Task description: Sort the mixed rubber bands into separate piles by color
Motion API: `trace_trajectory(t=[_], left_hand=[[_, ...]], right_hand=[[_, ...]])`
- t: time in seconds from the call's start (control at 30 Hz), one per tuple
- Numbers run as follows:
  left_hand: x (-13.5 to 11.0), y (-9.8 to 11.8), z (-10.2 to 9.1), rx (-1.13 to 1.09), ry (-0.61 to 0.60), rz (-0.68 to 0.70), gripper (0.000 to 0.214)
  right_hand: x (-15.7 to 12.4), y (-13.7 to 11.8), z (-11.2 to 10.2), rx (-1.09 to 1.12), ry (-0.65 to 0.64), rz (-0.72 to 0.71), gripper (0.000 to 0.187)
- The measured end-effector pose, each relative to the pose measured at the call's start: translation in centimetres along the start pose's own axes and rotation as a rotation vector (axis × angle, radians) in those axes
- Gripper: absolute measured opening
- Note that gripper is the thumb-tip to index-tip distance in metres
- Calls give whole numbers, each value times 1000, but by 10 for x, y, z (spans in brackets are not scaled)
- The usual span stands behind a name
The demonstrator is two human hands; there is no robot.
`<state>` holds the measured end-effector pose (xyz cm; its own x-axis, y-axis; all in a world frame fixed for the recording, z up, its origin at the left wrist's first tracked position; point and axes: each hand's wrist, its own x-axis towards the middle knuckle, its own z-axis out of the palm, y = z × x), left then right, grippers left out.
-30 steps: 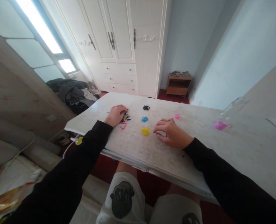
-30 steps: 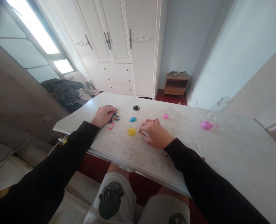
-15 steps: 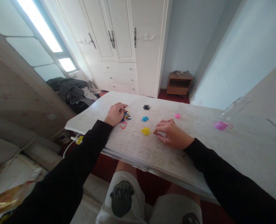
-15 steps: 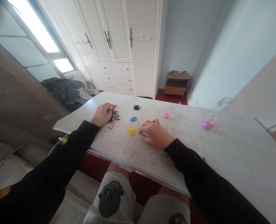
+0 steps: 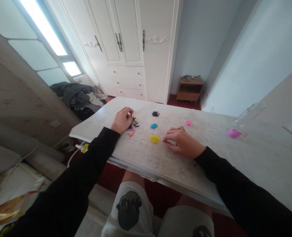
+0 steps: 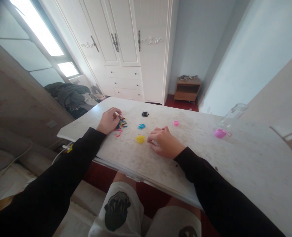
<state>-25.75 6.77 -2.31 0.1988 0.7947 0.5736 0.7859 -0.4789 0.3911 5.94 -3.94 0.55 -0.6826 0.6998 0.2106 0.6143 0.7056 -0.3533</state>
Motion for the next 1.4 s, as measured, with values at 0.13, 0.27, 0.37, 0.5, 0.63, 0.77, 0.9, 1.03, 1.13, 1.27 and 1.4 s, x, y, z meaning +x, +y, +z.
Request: trace_trajectory(t=[0.13, 0.27, 0.37, 0.5, 0.63, 0.77, 0.9, 1.03, 1.13, 1.27, 1.4], left_hand=[[1, 0, 1, 7, 13, -57, 23], [2, -4, 4, 8, 25, -112, 23], [2, -8, 6, -11, 30, -151, 23], [2, -9, 6, -32, 39, -180, 17], [2, -8, 4, -24, 39, -185, 9], [3, -8, 3, -2, 42, -152, 3], [3, -11, 3, 23, 52, -121, 6], [3, -13, 3, 39, 54, -103, 18], [3, -12, 2, 53, 37, -111, 26], [3, -10, 1, 58, 28, -136, 25], [3, -11, 2, 35, 37, -145, 19]], right_hand=[[1, 0, 0, -4, -5, -7, 14], [1, -1, -1, -5, -17, -1, 14], [0, -1, 0, 0, -21, 0, 14], [1, 0, 0, 4, -21, -4, 14], [1, -1, -1, 15, -24, -2, 14], [1, -2, -2, 18, -26, 0, 14], [1, -1, -1, 22, -17, -10, 15], [1, -2, 0, 9, -25, -14, 15], [0, -2, -1, -1, -27, -10, 15], [0, -1, 0, 3, -26, -12, 15], [1, -2, -1, 14, -24, -18, 15]])
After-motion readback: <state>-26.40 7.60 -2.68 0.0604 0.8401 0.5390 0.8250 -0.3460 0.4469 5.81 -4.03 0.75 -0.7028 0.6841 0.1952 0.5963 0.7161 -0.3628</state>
